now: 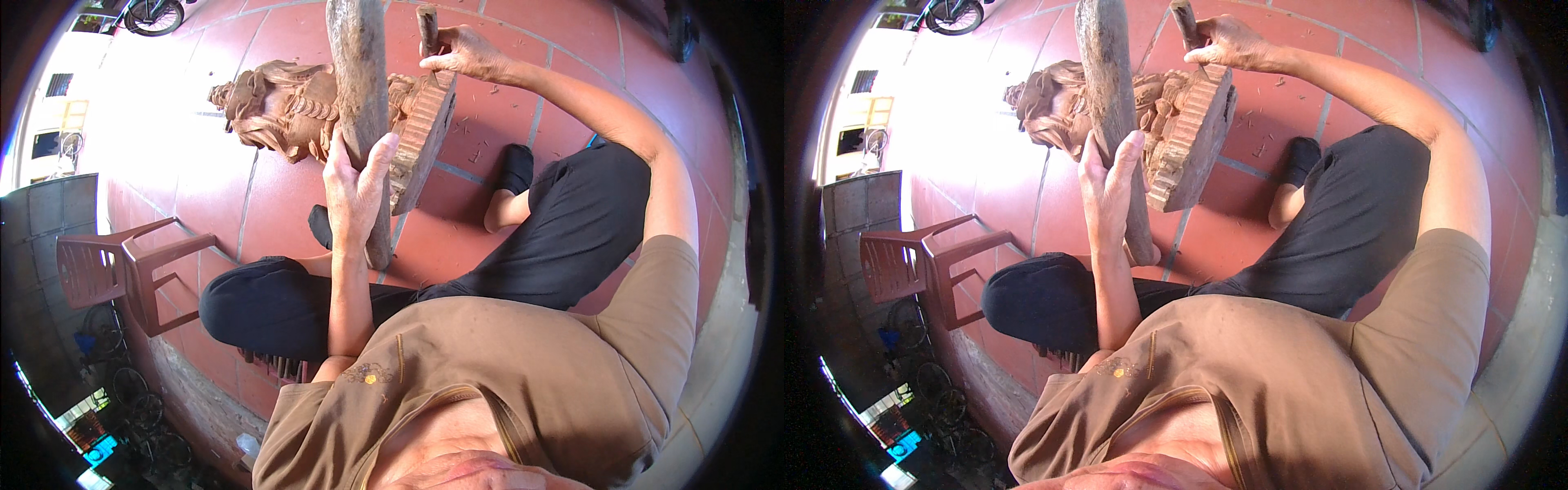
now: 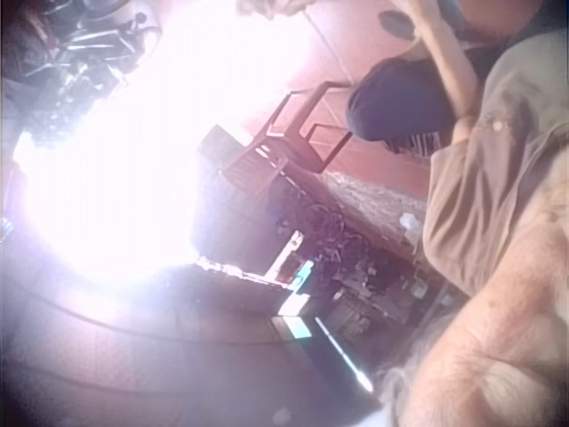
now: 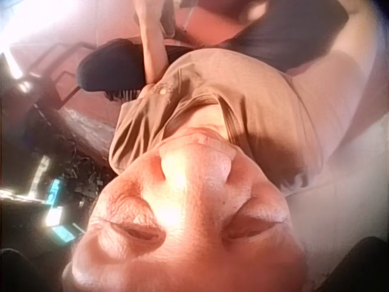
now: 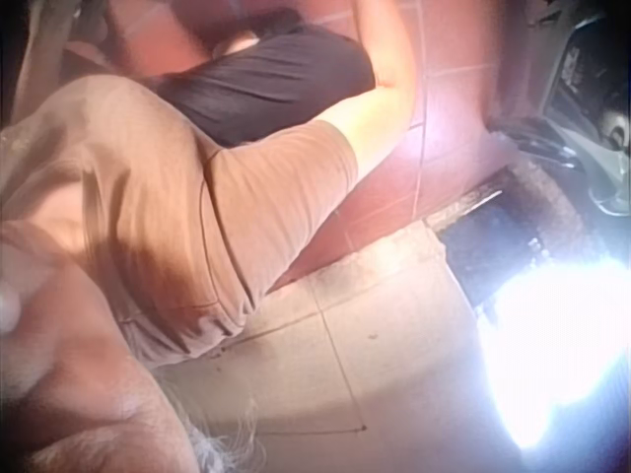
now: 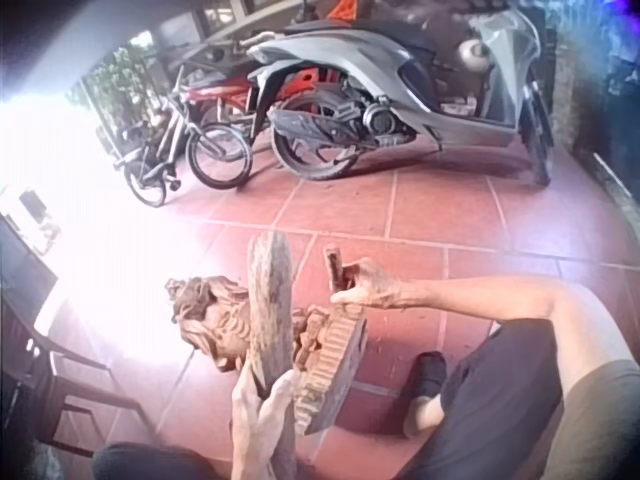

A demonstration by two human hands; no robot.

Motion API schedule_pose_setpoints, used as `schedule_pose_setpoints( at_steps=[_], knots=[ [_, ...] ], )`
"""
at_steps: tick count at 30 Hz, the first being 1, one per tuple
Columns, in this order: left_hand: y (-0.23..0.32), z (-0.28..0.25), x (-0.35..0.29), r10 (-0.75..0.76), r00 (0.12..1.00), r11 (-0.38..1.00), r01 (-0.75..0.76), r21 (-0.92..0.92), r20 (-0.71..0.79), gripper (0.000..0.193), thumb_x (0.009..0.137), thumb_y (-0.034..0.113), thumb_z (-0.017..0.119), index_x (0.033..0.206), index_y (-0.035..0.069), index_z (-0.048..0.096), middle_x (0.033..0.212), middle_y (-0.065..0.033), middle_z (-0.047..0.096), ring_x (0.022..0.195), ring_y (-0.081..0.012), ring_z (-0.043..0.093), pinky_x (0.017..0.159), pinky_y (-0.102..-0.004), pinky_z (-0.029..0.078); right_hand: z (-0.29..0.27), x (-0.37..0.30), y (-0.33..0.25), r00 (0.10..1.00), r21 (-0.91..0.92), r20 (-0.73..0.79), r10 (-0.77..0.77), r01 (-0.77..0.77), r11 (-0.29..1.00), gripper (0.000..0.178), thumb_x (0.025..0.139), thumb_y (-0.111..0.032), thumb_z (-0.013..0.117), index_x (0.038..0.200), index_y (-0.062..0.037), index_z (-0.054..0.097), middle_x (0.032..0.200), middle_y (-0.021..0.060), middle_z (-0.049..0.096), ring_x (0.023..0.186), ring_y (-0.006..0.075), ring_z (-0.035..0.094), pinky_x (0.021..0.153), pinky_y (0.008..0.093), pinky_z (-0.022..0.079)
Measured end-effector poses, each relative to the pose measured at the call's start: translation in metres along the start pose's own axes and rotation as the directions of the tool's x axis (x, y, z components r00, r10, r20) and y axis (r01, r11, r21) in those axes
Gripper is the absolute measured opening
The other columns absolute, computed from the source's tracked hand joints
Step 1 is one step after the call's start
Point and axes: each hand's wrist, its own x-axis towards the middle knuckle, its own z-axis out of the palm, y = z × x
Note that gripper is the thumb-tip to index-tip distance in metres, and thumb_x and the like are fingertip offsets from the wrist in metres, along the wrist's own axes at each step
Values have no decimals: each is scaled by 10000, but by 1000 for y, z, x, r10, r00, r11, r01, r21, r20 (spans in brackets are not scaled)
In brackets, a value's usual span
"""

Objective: The person sits on the floor and carves a wooden block using a chisel and mallet. They repeatedly strike the chisel to shape the wood, occasionally adjusting the block's position.

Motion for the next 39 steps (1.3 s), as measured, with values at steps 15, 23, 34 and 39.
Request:
schedule_pose_setpoints(
  at_steps=[15, 23, 34, 39],
  knots=[
    [5, 0, -2, 15, 1000, 999, -14, -31, 19, 403, 902, 261, 707, 1157, -7, 546, 884, -47, 616, 701, -91, 575, 613, -239, 494, 2, 16, -2, 995, -103, 85, 58, -50, 993, 271, 833, -262, 727, 928, -16, 662, 793, 74, 676, 761, 169, 652, 729, 317, 522],
    [4, -1, -2, 69, 994, 991, -78, -107, -85, 342, 912, 232, 691, 1125, 5, 549, 881, -48, 620, 670, -92, 569, 579, -241, 483, 13, 18, -17, 980, -167, 53, -191, 197, 966, 311, 816, -247, 754, 929, 22, 646, 762, 140, 672, 715, 217, 667, 695, 334, 533],
    [-12, -3, 5, 112, 993, 992, -109, 56, -42, 398, 895, 283, 698, 1107, -22, 555, 908, -96, 641, 819, -165, 604, 771, -314, 501, 15, 19, 1, 979, -108, 23, -201, 202, 973, 287, 816, -199, 762, 934, 30, 637, 774, 142, 680, 697, 199, 670, 679, 339, 537],
    [1, 7, 4, 111, 987, 994, -108, 30, -119, 422, 877, 316, 718, 1076, -13, 543, 840, -83, 631, 704, -153, 595, 657, -308, 501, 13, 15, -21, 976, -132, 89, -197, 207, 969, 286, 807, -182, 759, 925, 41, 625, 791, 172, 683, 705, 242, 671, 691, 355, 538]
  ],
)
